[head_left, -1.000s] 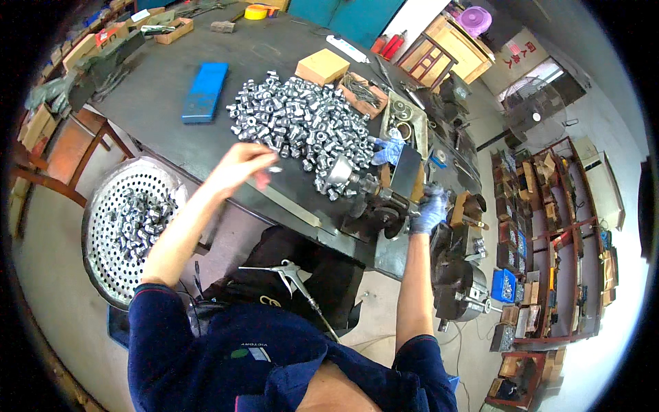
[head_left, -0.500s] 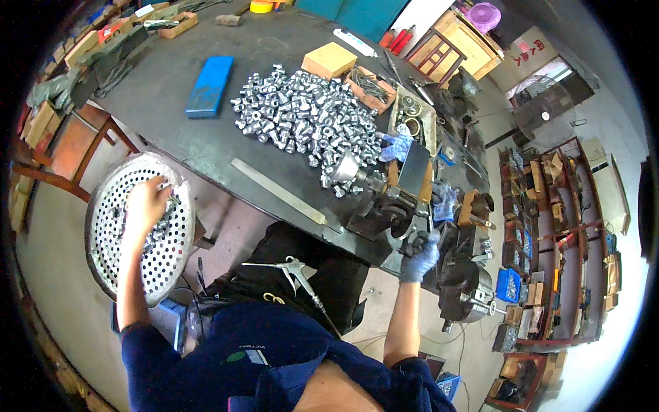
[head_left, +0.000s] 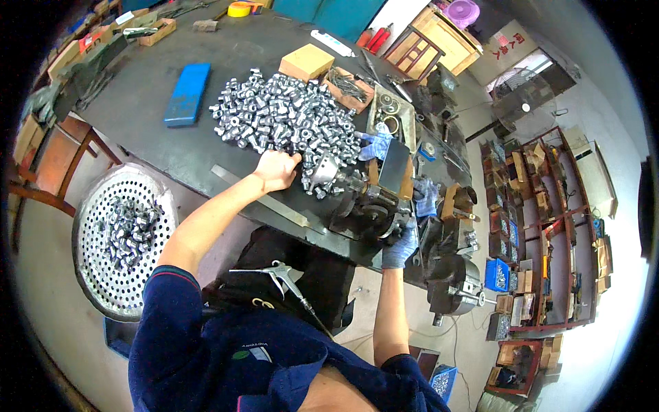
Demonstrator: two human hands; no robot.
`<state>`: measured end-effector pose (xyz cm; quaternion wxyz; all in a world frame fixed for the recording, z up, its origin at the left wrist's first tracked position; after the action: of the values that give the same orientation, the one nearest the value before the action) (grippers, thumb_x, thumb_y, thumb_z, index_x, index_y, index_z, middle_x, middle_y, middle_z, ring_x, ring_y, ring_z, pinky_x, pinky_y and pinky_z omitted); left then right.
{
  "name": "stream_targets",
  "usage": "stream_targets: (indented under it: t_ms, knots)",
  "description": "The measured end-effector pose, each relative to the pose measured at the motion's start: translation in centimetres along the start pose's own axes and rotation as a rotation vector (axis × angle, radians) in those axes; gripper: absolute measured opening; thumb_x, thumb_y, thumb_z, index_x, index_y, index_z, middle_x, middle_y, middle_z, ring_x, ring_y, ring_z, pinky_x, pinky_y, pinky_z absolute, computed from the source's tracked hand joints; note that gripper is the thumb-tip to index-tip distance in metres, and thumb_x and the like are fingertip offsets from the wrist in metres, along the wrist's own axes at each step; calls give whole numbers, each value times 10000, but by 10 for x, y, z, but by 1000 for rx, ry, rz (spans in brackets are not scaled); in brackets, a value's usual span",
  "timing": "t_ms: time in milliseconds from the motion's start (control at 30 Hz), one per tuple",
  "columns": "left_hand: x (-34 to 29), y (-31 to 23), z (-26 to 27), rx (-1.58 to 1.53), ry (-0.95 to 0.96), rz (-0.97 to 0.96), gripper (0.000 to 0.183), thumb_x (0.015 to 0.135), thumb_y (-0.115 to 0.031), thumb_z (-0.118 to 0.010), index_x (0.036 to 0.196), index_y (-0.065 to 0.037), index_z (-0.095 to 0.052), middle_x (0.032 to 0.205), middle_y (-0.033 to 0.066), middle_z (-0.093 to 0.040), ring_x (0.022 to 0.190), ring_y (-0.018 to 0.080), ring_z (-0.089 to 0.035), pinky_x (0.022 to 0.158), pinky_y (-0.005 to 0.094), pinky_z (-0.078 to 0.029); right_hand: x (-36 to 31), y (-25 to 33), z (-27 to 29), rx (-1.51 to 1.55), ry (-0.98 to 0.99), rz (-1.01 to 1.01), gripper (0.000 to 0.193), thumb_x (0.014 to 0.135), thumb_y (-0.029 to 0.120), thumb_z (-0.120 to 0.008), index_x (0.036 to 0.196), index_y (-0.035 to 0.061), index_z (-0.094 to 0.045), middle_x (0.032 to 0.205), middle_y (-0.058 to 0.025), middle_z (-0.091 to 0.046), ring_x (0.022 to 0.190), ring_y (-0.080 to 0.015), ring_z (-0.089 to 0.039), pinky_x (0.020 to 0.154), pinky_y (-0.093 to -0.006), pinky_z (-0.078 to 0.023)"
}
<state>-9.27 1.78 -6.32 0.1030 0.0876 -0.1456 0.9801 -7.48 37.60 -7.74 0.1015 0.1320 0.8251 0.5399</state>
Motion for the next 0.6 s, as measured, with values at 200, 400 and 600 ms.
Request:
stream_targets:
  t_ms: [200, 400, 600]
  knots:
    - [-28, 16, 23, -1384, 26, 247, 164, 788, -51, -608, 932, 7, -554, 734, 58, -593, 666, 113, -591, 596, 235, -470, -1, -4, 5, 83, 78, -29, 428, 815, 374, -627, 1006, -7, -592, 935, -68, -614, 815, -183, -594, 743, -330, -499]
    - [-32, -24, 82, -1600, 9, -2, 210, 832, -54, -590, 1006, 64, -580, 765, 89, -619, 645, 142, -612, 618, 258, -494, -2, -5, 4, 36, 61, -29, 436, 832, 383, -582, 1110, 49, -552, 1014, -75, -609, 879, -206, -604, 778, -335, -507]
    - [-21, -27, 75, -1571, 26, 55, 196, 822, -1, -586, 993, 95, -585, 802, 127, -636, 651, 159, -628, 618, 263, -509, 1, -8, 21, 23, -125, -5, 310, 838, 357, -602, 816, 49, -589, 664, -3, -546, 531, -83, -492, 446, -199, -381]
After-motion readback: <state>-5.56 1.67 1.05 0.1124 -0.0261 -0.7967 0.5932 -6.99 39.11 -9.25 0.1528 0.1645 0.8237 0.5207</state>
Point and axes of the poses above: each hand's wrist, its own x-axis towards the middle knuckle, its own z-axis out of the back of the hand, y = z × x, the point moved 7 cm from there along x, towards the middle knuckle
